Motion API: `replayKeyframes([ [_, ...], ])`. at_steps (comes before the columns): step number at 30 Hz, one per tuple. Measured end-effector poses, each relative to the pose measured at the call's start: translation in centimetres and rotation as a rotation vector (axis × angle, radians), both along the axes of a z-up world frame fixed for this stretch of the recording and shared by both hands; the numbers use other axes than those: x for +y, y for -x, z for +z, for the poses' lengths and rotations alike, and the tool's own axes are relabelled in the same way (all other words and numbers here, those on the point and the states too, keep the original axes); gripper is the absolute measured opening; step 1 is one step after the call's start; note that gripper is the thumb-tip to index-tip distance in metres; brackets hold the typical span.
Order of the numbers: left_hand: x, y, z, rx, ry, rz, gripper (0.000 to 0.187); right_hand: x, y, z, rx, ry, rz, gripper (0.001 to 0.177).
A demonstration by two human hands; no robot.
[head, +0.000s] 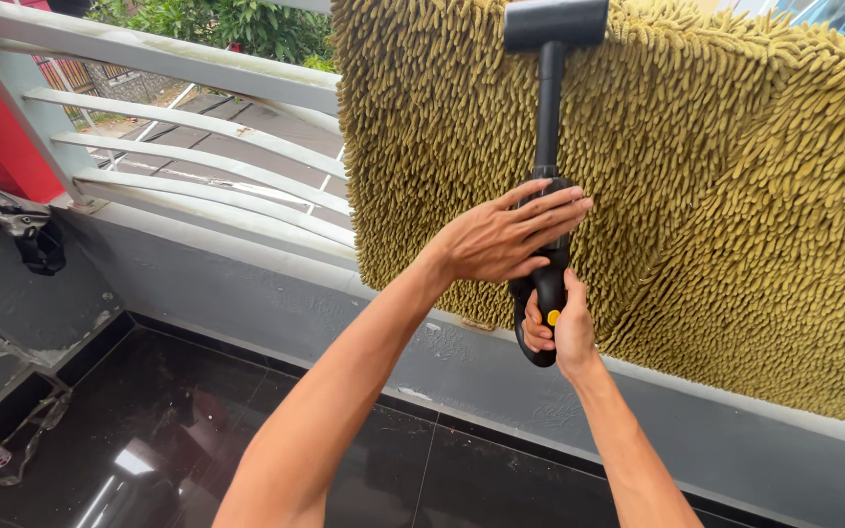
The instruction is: The person cleans a green shaggy rug hanging on a balcony railing using a handheld vacuum tool, moving the tool across the surface of the rug.
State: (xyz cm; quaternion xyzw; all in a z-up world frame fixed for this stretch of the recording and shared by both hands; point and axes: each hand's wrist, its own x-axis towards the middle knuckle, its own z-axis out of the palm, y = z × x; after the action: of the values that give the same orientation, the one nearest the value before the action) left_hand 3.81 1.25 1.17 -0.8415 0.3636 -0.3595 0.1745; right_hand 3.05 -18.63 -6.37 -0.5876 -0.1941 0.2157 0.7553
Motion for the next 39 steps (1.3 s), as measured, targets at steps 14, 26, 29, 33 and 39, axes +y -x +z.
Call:
replayKeyframes([
  [14,1.7,-0.3,-6.3,-0.021,-0.13,0.054,0.081,0.4,-0.3,-6.4,0.087,0.083,0.011,0.072],
  [26,3.2,2.6,-6.1,-0.036,-0.095,-0.061,0.073,2.0,1.9,-8.4,0.065,0.017,-0.004,0.071],
  [29,3.8,2.3,-3.4,-0.06,-0.004,-0.086,0.07,3.1,1.3,-5.3,0.031,-0.015,0.015,0.072],
  [33,4.3,2.1,-0.8,-0.075,0.083,-0.012,0.064,5.0,0.7,-1.1,-0.061,-0.037,0.02,0.071],
  [39,4.8,1.7,-1.8,-0.1,0.147,0.014,0.061,6.6,1.2,-1.1,0.016,-0.038,0.031,0.07],
])
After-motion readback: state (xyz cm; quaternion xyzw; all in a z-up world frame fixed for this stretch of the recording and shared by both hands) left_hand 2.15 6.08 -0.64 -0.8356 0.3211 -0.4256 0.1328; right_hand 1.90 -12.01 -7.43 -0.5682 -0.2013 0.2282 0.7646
